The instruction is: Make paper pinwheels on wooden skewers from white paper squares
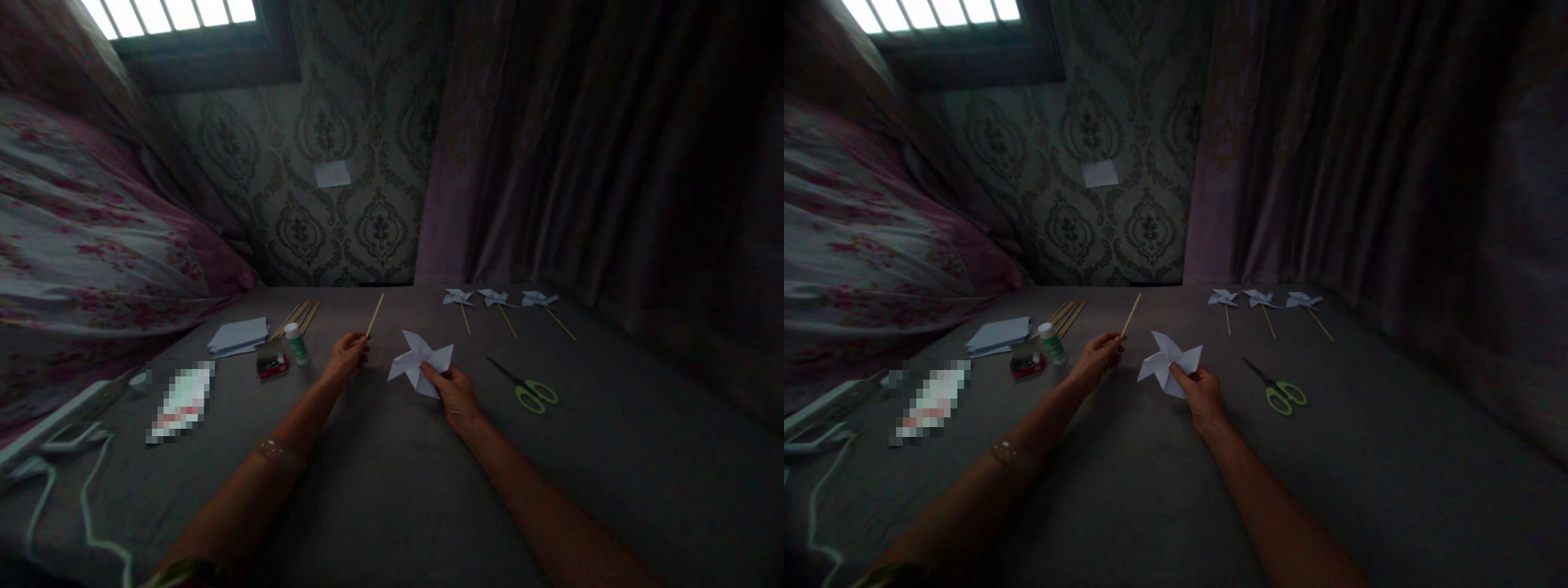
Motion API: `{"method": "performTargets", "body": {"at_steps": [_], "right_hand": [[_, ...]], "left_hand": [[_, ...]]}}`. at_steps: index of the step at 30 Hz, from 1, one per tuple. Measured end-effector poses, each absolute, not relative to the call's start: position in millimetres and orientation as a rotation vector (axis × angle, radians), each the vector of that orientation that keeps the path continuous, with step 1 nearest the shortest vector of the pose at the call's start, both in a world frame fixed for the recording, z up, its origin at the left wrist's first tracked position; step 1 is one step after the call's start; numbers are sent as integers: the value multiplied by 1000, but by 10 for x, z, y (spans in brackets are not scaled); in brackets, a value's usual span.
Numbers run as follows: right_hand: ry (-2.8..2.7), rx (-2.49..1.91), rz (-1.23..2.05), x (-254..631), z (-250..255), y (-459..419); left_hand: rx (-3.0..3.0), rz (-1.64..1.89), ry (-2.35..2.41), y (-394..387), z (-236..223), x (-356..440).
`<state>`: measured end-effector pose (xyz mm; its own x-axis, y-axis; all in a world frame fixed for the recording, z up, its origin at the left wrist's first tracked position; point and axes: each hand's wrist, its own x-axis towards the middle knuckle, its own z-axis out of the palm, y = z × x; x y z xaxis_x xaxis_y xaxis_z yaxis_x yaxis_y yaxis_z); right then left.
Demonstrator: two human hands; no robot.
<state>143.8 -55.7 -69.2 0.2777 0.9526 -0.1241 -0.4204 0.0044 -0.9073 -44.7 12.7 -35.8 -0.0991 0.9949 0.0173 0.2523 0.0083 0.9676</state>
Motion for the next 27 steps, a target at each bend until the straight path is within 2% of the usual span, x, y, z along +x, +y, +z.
{"method": "performTargets", "body": {"at_steps": [6,13,20,27], "right_hand": [[-674,-972,1285,1445,-636,-573],[-699,-814,1417,1582,-308,-438],[-809,-664,1465,1692,10,-175],[-768,-441,1528,1504,41,-20]], "left_hand": [[1051,1180,1153,-169,-403,-470],[1027,1184,915,-290,-452,-372],[1009,1122,837,-413,-385,-327],[1005,1083,787,-475,-347,-304]]}}
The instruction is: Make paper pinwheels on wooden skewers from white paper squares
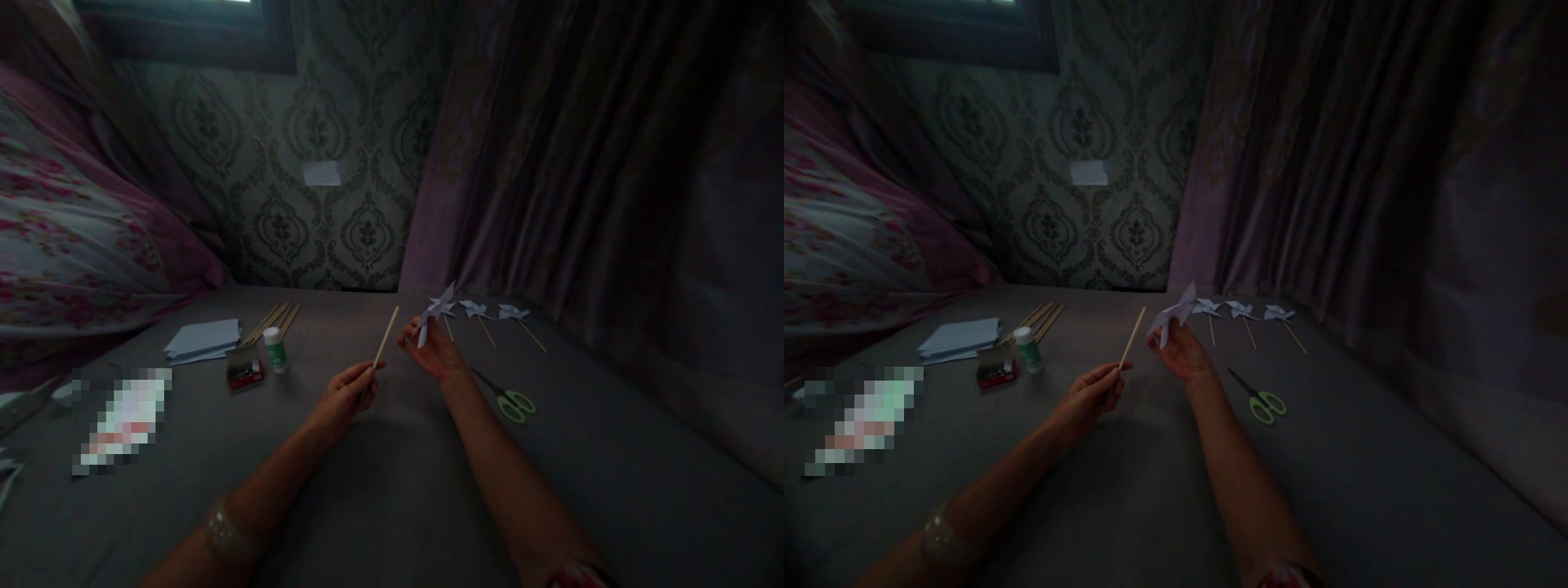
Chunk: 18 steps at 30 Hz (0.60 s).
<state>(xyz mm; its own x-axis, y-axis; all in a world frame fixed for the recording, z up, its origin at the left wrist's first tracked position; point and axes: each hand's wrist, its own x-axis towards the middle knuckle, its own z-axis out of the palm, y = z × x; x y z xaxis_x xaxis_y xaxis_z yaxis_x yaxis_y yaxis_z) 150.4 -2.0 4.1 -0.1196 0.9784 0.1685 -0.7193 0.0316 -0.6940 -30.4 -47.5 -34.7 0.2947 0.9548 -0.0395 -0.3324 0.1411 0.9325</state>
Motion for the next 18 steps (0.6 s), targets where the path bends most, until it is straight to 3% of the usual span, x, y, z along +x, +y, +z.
{"method": "performTargets", "body": {"at_steps": [18], "right_hand": [[-793,-182,1713,1541,-263,93]], "left_hand": [[994,926,723,-609,-299,-276]]}}
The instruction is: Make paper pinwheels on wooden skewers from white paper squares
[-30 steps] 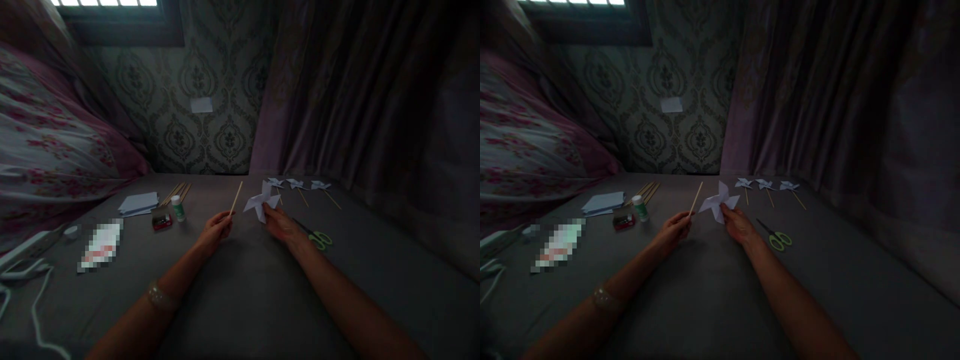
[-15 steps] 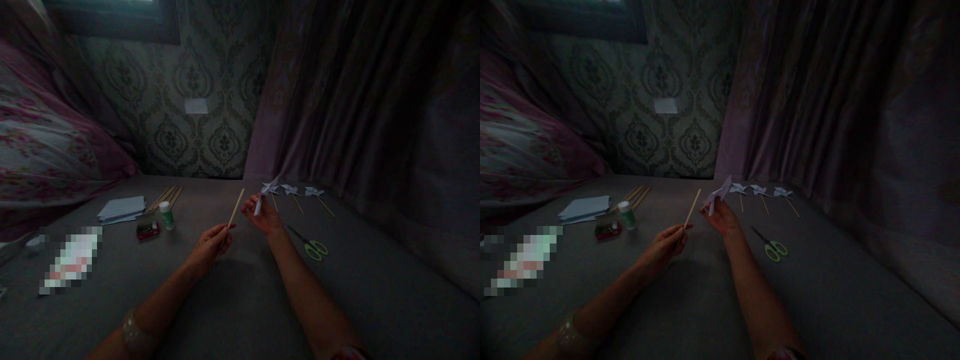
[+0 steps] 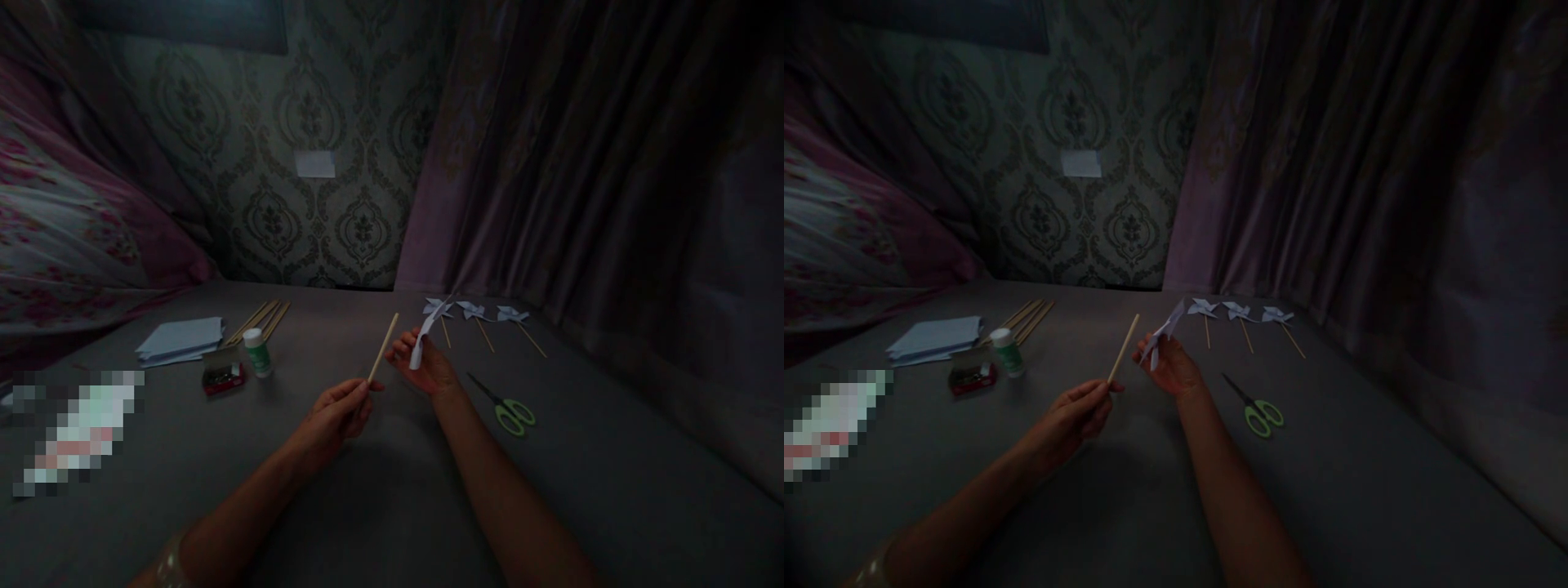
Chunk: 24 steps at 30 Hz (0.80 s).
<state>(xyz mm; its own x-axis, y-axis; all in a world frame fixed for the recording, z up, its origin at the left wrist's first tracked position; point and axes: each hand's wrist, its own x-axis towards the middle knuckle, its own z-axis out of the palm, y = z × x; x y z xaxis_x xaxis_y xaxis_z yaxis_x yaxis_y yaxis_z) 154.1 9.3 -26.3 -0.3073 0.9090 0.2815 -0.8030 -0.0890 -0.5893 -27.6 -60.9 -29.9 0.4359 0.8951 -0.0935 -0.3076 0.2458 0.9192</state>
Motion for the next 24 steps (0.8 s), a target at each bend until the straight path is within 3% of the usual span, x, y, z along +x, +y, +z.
{"method": "performTargets", "body": {"at_steps": [24], "right_hand": [[-766,-127,1710,1472,-214,71]], "left_hand": [[1095,848,646,-733,-295,-217]]}}
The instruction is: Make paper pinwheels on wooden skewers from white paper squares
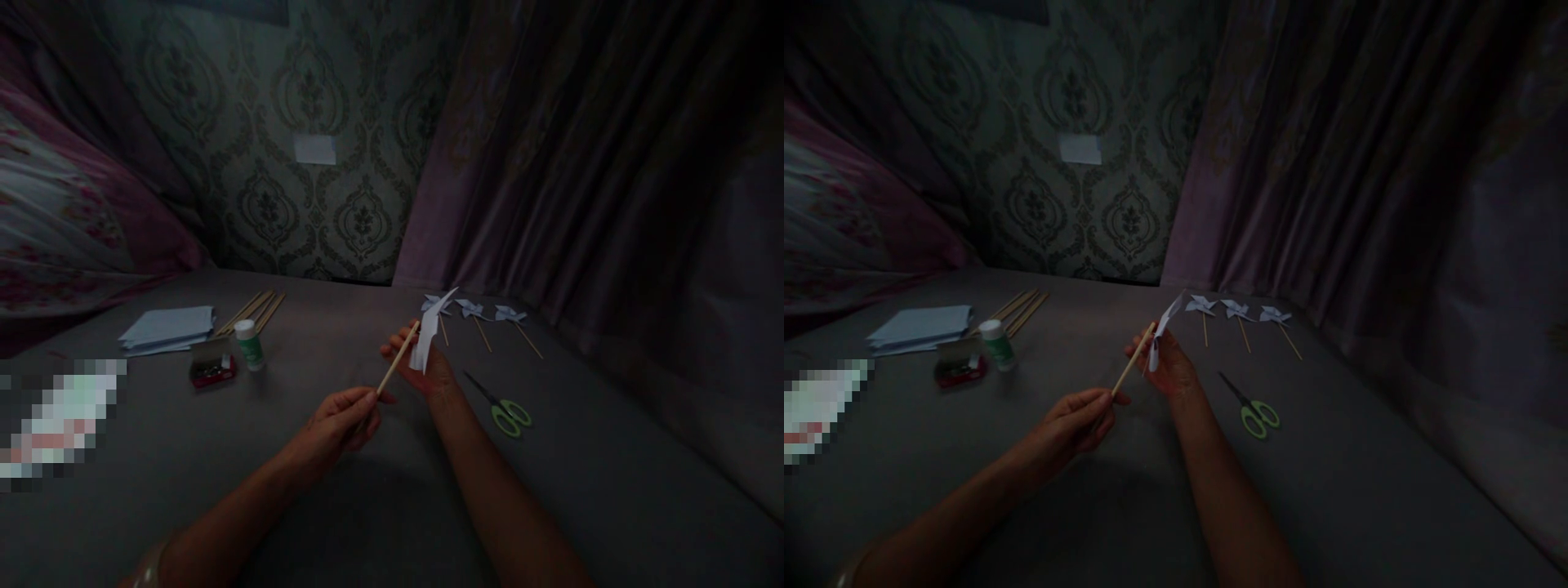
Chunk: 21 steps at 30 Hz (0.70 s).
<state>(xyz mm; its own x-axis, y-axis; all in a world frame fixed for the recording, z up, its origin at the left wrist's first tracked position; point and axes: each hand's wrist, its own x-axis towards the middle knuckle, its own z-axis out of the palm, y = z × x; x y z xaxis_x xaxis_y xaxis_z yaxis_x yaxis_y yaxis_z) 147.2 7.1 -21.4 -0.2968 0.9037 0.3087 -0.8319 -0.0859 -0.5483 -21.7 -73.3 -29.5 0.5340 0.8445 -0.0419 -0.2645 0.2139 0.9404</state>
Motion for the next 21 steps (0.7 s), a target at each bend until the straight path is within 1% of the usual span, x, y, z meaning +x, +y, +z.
{"method": "performTargets", "body": {"at_steps": [6,21], "right_hand": [[-777,-222,1674,1458,-179,42],[-787,-232,1650,1444,-146,21]], "left_hand": [[1109,860,624,-732,-310,-208],[1087,872,648,-744,-307,-193]]}}
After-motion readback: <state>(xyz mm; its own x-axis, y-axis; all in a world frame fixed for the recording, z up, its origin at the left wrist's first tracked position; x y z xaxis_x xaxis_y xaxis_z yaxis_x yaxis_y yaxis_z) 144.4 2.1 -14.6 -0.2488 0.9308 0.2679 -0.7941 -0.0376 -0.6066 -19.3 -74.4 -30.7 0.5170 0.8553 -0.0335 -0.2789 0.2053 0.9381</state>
